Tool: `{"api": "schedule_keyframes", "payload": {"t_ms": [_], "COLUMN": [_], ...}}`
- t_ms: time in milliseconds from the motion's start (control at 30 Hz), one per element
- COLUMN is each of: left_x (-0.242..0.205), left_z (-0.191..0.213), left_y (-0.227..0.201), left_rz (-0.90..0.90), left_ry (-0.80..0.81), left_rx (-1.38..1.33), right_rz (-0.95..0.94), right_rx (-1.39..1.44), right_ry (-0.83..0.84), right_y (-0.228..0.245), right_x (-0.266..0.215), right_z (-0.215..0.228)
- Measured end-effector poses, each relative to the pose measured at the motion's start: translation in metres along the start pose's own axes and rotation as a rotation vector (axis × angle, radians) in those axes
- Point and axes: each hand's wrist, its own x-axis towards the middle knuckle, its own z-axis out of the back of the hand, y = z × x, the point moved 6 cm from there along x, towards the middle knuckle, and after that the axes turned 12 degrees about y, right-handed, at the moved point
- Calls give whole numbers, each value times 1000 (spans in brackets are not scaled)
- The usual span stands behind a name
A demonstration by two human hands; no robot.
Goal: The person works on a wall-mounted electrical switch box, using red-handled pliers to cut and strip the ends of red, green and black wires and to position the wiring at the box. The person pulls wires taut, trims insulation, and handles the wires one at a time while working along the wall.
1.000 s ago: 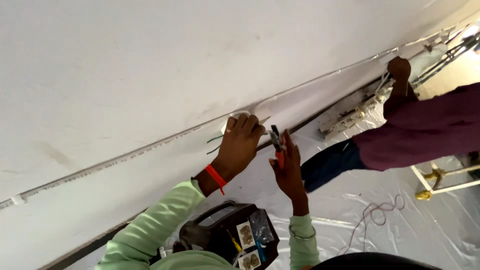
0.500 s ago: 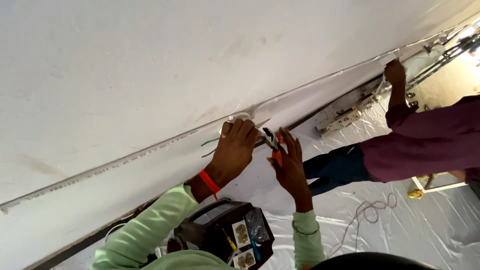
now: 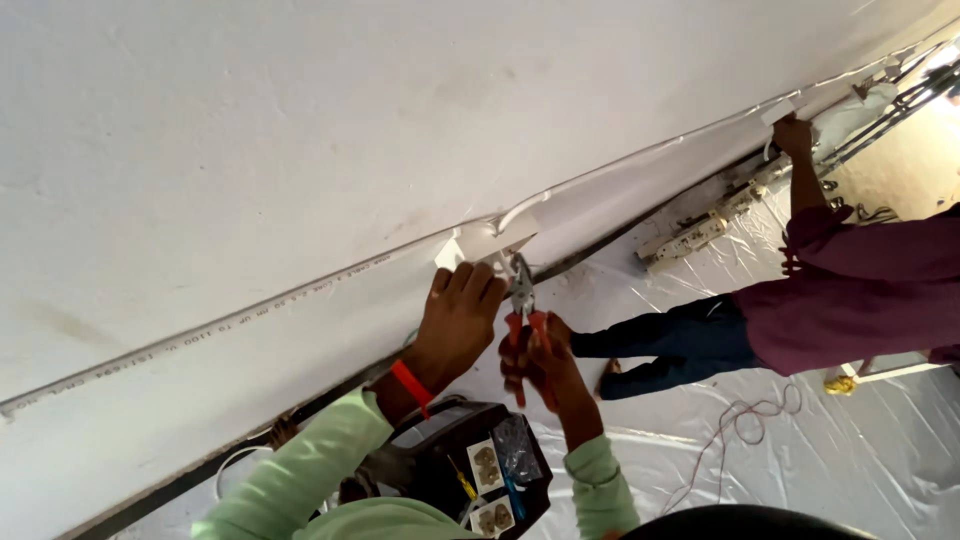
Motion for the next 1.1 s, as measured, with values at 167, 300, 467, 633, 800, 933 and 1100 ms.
{"api": "schedule_keyframes", "payload": {"t_ms": [167,300,467,633,800,933,1100], "left_x": [-1,0,2,0,-1,-1,-1], "left_z": [5,7,10,10,11,12,12], "left_y": [-2,-1,1,3,4,6,7], "left_rz": [88,155,224,260,264,287,272], "left_ry": [-31,-33,-51,-98,-105,-81,-62], "left_rx": [-50,-144,-253,-382,-456,-470,-380], "right_rz": [3,144,263,300,260,100,384], "right_rx": [17,-930,-1574,-1811,-1861,-1894,-1574], "right_ry": [98,-106,-270,-341,-329,-412,-414], "right_y": [-23,17,61,79,77,74,23], "right_x": [-3,2,10,12,12,14,1], "right_z": [14,-13,-41,-48,-23,-26,-6]}}
